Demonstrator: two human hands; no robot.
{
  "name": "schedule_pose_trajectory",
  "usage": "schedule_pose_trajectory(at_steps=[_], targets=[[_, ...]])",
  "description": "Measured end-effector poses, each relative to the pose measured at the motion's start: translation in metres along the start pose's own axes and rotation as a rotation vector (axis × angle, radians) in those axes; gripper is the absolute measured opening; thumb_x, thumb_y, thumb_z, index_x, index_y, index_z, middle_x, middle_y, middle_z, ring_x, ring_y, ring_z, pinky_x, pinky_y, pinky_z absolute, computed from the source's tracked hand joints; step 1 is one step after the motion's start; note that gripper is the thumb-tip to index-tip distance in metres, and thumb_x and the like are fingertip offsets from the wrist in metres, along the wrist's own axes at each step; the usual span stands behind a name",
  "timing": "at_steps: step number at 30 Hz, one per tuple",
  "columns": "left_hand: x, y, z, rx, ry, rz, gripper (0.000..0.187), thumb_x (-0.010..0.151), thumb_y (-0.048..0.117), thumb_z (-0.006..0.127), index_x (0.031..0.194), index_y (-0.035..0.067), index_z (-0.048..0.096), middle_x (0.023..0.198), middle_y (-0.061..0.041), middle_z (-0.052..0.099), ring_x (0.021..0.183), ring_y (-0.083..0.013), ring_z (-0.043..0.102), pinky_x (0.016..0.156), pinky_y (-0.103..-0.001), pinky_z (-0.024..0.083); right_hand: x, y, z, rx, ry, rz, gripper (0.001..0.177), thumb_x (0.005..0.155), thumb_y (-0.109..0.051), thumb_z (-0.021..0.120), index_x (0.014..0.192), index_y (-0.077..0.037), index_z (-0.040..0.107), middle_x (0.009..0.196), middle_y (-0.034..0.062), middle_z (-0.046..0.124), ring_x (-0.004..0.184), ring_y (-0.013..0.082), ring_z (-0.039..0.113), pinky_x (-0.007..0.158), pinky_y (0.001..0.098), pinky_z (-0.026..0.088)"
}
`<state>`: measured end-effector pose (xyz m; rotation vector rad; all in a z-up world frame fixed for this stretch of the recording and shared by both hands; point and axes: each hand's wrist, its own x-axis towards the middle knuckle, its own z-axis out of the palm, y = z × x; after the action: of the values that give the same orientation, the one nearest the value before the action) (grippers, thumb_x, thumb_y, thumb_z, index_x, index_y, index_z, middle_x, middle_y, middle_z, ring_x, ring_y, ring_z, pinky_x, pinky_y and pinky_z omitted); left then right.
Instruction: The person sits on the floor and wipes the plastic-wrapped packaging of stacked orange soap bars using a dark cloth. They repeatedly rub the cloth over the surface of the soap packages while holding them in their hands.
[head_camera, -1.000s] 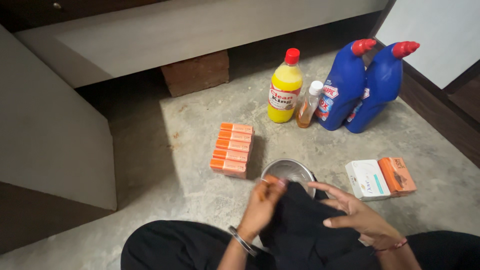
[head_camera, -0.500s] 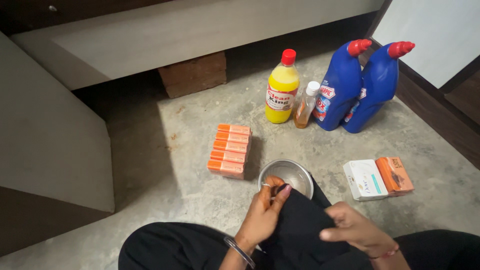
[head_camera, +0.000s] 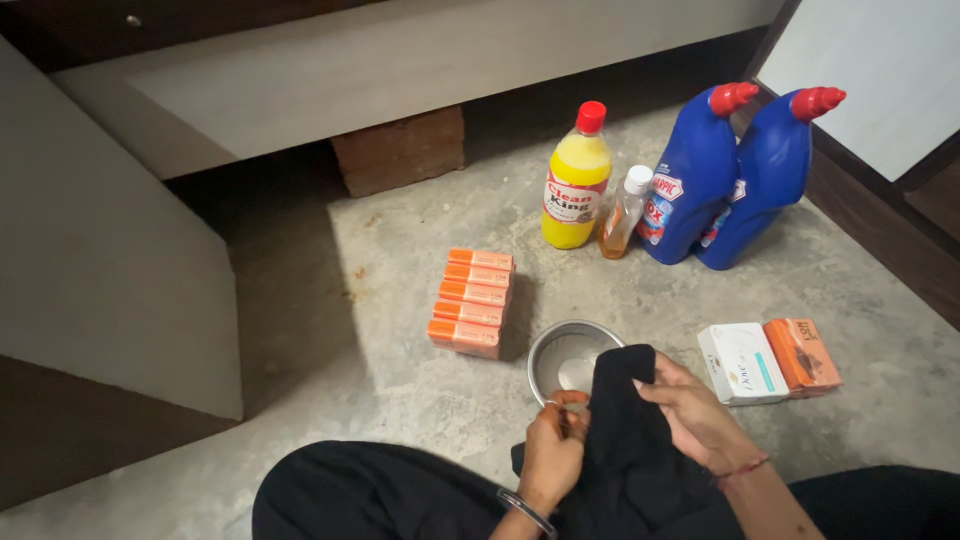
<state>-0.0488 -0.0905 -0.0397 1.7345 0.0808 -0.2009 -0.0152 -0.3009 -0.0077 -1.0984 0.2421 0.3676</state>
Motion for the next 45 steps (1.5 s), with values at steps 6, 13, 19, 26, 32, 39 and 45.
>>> schedule_pose_trajectory(at_steps=[6,13,19,26,32,39,45], targets=[[0.003,-0.008,-0.002,0.055,0.088,-0.124,0.035,0.09,0.014,0.078,0.12,0.009,0.06,0.083,-0.003,0.07,0.075,-0.0159,0.07,0.071,-0.031,0.055,0.044,0.032,-0.014,-0.484,-0.008,-0.171,0.052,0.079,0.013,0.067,0.129,-0.001,0.063,0.121,0.0095,0.069,0.113,0.0178,0.064,0.1,0.035,0.049],[0.008,0.009,-0.013,-0.082,0.225,-0.066,0.037,0.084,-0.003,0.071,0.117,0.01,0.063,0.089,-0.008,0.072,0.078,-0.0205,0.074,0.071,-0.034,0.06,0.055,0.034,0.004,-1.374,0.09,-0.567,0.038,0.074,-0.001,0.079,0.111,0.002,0.069,0.129,0.0204,0.065,0.124,0.0353,0.058,0.104,0.0402,0.046],[0.012,0.004,-0.018,0.319,0.211,0.239,0.026,0.083,-0.009,0.063,0.102,0.007,0.07,0.106,-0.016,0.068,0.093,-0.0364,0.069,0.081,-0.045,0.057,0.038,0.019,0.061,-1.692,0.327,-0.261,0.043,0.074,-0.008,0.078,0.116,-0.006,0.068,0.116,0.0161,0.067,0.116,0.0358,0.061,0.099,0.0439,0.049],[0.03,0.004,-0.024,0.673,0.198,0.474,0.028,0.077,-0.004,0.063,0.103,0.001,0.071,0.103,-0.017,0.064,0.104,-0.0367,0.06,0.091,-0.047,0.049,0.052,0.027,0.058,-1.723,0.096,-0.497,0.034,0.075,-0.003,0.072,0.108,-0.012,0.074,0.106,0.0155,0.068,0.11,0.0375,0.062,0.096,0.0448,0.049],[0.035,0.02,-0.023,0.832,0.173,0.486,0.025,0.081,0.022,0.074,0.09,-0.002,0.075,0.101,-0.02,0.062,0.107,-0.0385,0.051,0.086,-0.051,0.038,0.064,0.04,0.05,-1.73,0.1,-0.391,0.037,0.075,-0.004,0.072,0.11,-0.014,0.074,0.108,0.0165,0.068,0.109,0.0364,0.063,0.095,0.0443,0.05],[0.048,0.022,-0.016,0.905,0.143,0.412,0.011,0.076,0.01,0.071,0.082,0.003,0.076,0.094,-0.016,0.066,0.103,-0.0345,0.055,0.089,-0.048,0.041,0.076,0.046,0.041,-1.613,0.155,-0.28,0.031,0.079,-0.001,0.068,0.106,-0.013,0.078,0.102,0.0195,0.074,0.1,0.0356,0.072,0.09,0.0448,0.055],[0.058,0.012,-0.014,0.712,0.31,0.411,0.011,0.087,0.013,0.071,0.083,0.004,0.076,0.081,-0.016,0.072,0.09,-0.0332,0.058,0.082,-0.046,0.044,0.08,0.028,0.02,-1.279,0.412,-0.093,0.036,0.079,-0.017,0.079,0.114,-0.011,0.075,0.108,0.0162,0.076,0.106,0.0291,0.074,0.091,0.0388,0.058]])
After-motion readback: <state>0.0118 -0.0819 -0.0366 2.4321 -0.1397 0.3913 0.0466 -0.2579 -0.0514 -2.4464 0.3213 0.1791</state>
